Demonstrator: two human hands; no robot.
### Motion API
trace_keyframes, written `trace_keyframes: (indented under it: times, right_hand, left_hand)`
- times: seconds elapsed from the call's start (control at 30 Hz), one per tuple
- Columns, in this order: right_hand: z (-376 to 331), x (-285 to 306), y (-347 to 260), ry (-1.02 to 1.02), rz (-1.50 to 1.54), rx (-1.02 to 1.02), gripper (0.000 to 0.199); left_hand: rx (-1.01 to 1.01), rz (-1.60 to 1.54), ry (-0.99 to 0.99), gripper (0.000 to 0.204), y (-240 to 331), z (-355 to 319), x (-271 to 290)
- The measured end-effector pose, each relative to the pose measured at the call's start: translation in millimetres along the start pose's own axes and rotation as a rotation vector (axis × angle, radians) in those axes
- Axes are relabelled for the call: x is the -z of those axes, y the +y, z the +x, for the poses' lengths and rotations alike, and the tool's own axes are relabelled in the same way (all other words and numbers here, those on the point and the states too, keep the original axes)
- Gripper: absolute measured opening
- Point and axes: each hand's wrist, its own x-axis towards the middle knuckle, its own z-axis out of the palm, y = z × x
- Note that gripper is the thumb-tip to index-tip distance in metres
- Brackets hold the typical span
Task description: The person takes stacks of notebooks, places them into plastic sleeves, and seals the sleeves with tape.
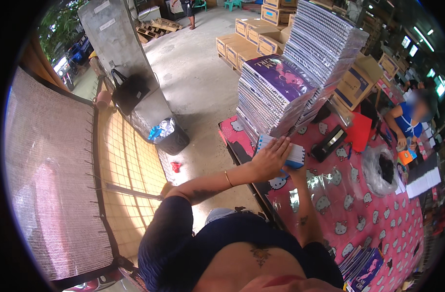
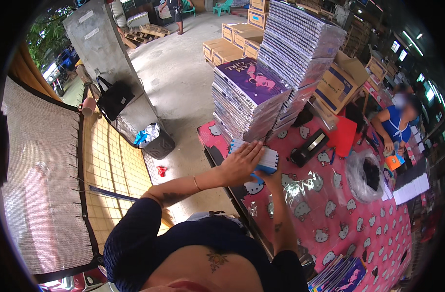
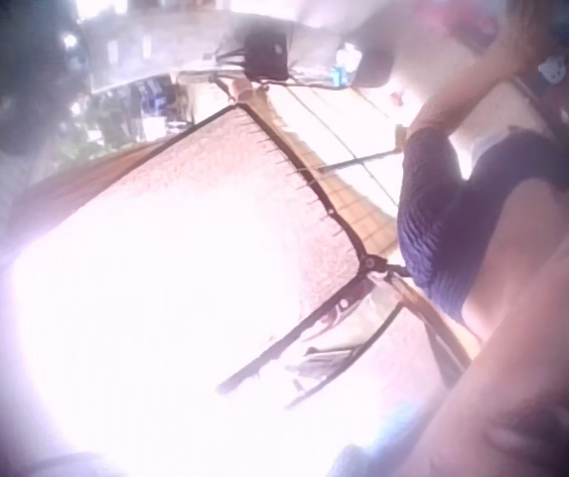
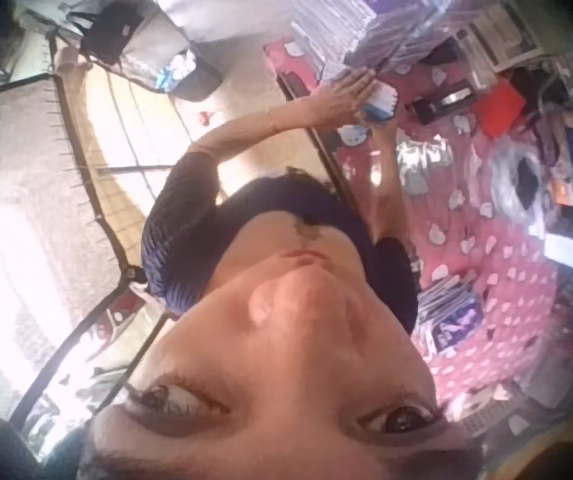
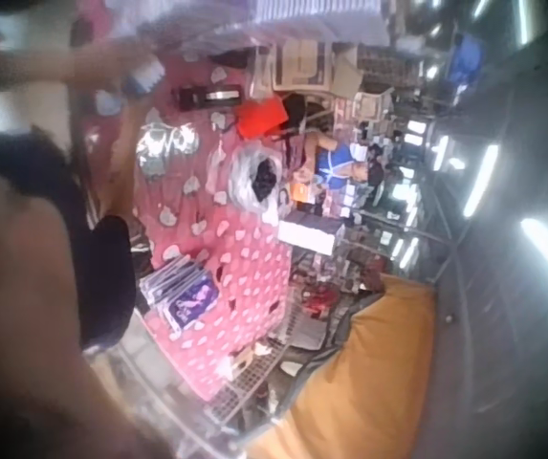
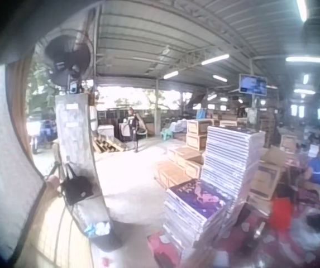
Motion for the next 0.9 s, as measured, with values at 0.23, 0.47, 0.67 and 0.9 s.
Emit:
trace_keyframes:
  times: [0.23, 0.47, 0.67, 0.9]
  right_hand:
    - [0.2, 10.3, 13.2, 0.010, 0.037, 0.051, 0.080]
    - [-4.3, -1.6, 1.3, -0.001, 0.049, -0.096, 0.091]
    - [-18.2, 7.5, 18.4, 0.042, 0.038, -0.046, 0.101]
    - [-70.9, 12.6, -11.9, 0.386, 0.298, -0.080, 0.087]
  left_hand:
    - [-0.043, 0.005, -0.007, 0.110, -9.2, 13.0, 5.2]
    - [0.019, 0.051, -0.228, 0.084, -33.3, 22.2, 7.6]
    - [-0.014, -0.010, -0.221, 0.072, -29.8, 22.3, 12.7]
    - [0.079, -0.219, 0.081, 0.066, -24.4, 32.7, 62.8]
